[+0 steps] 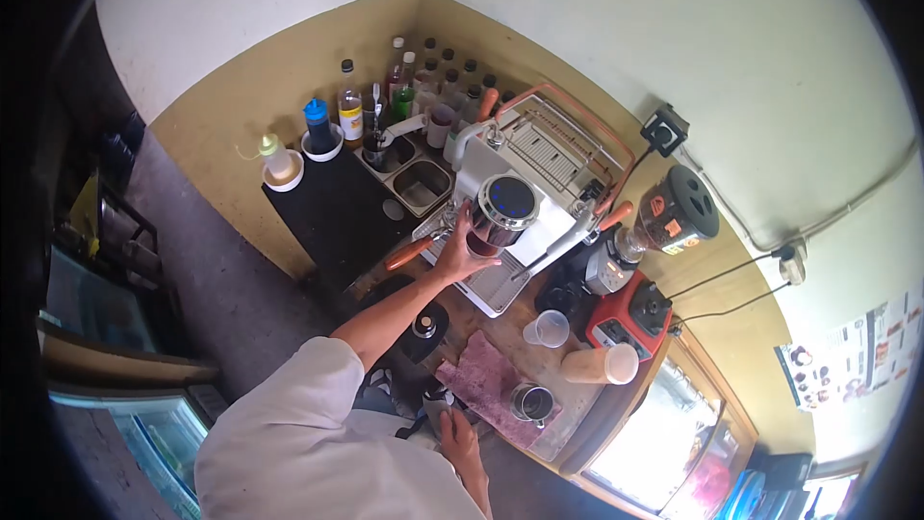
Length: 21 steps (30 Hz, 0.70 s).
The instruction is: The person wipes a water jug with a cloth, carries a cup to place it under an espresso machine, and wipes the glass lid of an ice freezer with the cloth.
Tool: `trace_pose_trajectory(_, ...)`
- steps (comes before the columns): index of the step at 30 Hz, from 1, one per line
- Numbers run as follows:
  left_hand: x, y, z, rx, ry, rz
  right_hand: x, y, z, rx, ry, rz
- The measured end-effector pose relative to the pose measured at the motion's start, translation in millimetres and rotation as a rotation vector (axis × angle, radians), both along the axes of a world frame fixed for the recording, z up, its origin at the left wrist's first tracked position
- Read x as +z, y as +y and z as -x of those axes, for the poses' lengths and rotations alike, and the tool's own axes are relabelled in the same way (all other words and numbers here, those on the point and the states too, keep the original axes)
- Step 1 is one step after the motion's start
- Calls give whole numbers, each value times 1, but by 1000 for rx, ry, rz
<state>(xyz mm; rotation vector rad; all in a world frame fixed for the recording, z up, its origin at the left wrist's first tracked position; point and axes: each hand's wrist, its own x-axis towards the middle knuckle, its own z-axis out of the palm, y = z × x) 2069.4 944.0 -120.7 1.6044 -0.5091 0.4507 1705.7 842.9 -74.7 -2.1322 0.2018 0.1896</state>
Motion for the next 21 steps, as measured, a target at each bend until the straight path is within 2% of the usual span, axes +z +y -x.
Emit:
trace_pose_trajectory(3, -2, 0, -6, -128, 64, 105, -7, 5, 4, -33, -84, 12)
trace_pose_trajectory(6, 3, 3, -5, -109, 3, 64, -4, 11, 4, -44, -111, -16)
trace_pose_trajectory(8, 3, 8, 5, -11, -10, 6, -2, 13, 2, -35, -120, -48)
trace_pose_trajectory(9, -1, 10, 14, 51, 6, -24, -4, 12, 1, -29, -121, -63)
trace_pose_trajectory(11, 21, 13, 53, 71, 138, 76, 3, 12, -1, -47, -87, -57)
trace_pose_trajectory(13, 36, 22, 109, 64, 91, 99, 17, 12, -5, -93, -104, -64)
trace_pose_trajectory(14, 54, 34, 140, -77, 165, 44, 24, 13, -5, -124, -108, -69)
trace_pose_trajectory(17, 83, 68, 194, -722, 451, -208, 42, 15, -11, -169, -130, -111)
trace_pose_trajectory(19, 82, 79, 216, -861, 510, -222, 40, 19, -12, -173, -205, -134)
trace_pose_trajectory(21, 69, 88, 228, -835, 680, -317, 40, 22, -13, -215, -228, -173)
